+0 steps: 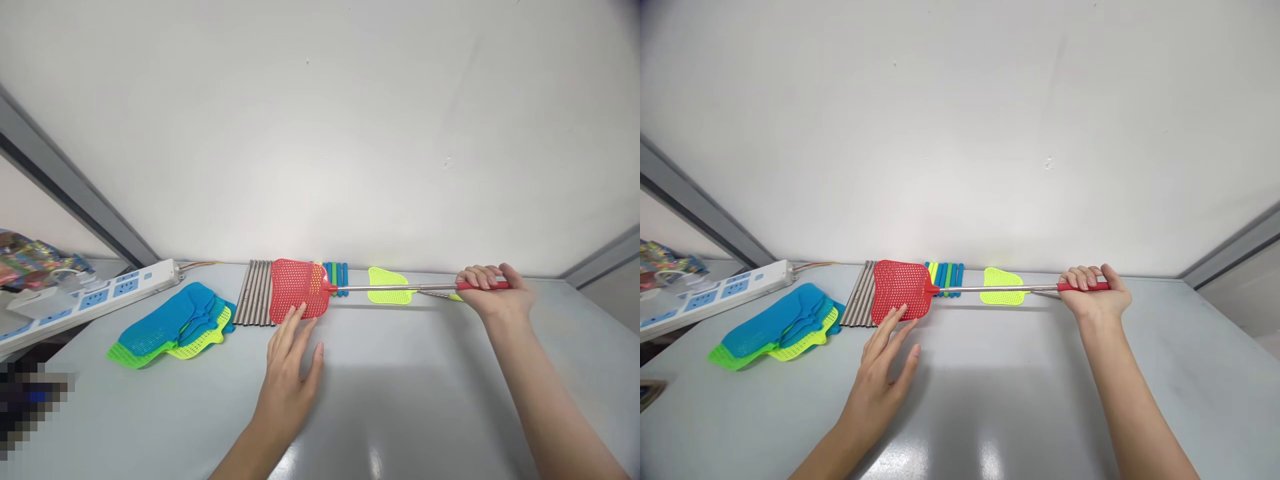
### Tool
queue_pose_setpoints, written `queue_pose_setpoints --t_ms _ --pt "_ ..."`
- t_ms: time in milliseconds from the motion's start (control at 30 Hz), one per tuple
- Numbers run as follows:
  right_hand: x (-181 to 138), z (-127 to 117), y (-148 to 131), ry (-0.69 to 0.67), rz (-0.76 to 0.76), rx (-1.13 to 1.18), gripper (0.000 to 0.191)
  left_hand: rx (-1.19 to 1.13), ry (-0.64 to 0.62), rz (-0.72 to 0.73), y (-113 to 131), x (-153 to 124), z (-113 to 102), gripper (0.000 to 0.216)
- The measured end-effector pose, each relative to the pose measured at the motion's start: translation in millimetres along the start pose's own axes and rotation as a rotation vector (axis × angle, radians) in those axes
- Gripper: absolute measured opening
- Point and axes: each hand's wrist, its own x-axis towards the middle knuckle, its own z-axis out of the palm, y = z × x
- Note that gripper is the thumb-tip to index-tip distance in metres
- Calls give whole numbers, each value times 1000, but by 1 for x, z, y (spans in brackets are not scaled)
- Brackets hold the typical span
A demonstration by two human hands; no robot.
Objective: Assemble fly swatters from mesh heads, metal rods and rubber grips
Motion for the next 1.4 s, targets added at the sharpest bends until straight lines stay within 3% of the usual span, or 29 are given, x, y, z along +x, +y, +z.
queue_pose_setpoints --t_ms 167,433,533,667,833,1067,1400 --pt "1 -2 5 -13 43 -47 18 -8 -24 -18 0 0 -1 33" --pt "2 -2 4 28 118 -132 21 41 -24 13 0 3 0 57" --pt "2 -2 3 34 129 -162 22 97 -21 82 -4 5 -1 56" --pt "2 0 1 56 132 -141 23 145 58 180 -13 8 -6 62" --pt "4 3 -10 125 121 -101 24 120 202 122 -20 13 -15 60" --pt "7 4 -23 117 99 -136 24 35 214 109 -19 13 -16 59" --pt "10 5 -24 124 149 -133 27 -119 365 95 -11 13 -19 49"
